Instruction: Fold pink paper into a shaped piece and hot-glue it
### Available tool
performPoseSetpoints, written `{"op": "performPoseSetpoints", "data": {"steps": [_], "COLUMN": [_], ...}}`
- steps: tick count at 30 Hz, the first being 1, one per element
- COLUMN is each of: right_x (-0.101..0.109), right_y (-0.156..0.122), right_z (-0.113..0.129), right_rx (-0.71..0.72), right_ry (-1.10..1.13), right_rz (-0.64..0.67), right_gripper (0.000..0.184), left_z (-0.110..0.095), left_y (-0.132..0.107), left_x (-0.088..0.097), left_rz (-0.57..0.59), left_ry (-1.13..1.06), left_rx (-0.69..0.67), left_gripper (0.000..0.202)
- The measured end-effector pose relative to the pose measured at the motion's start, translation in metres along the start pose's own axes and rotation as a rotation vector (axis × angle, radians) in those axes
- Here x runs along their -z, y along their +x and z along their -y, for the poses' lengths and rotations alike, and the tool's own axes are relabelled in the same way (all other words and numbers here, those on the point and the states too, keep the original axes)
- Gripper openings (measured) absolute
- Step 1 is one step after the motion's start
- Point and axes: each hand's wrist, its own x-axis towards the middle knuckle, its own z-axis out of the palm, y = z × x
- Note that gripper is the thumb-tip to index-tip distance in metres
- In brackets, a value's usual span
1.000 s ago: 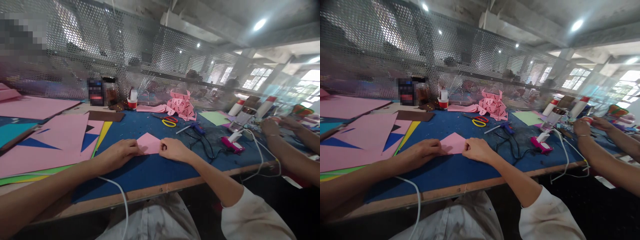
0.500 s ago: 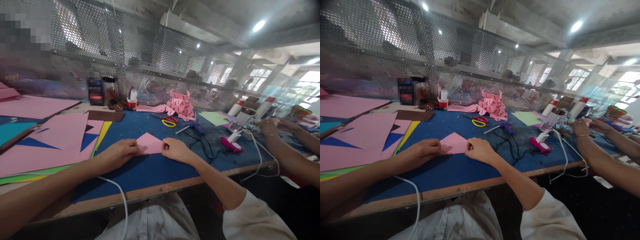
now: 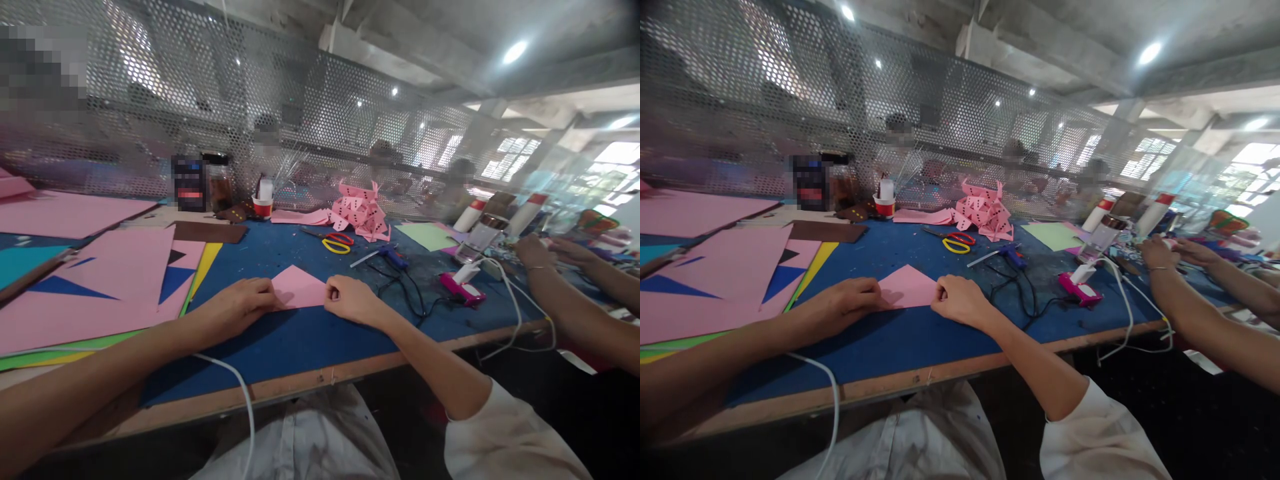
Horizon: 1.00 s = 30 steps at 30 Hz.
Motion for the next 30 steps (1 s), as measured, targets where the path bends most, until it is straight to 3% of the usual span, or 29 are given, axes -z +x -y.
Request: {"op": "performPoseSetpoints", "data": {"steps": [30], "right_x": [0.012], "right_y": [-0.013], "right_z": [-0.011], "right_rx": [-0.069], "right_ry": [0.012], "right_rz": [-0.004], "right_gripper": [0.002], "left_z": [-0.002], "left_y": [0.000], "left_x": [0.002], "left_rz": [-0.007], "left_ry": [-0.020], "left_rx": [0.002], "left_gripper": [0.033]}}
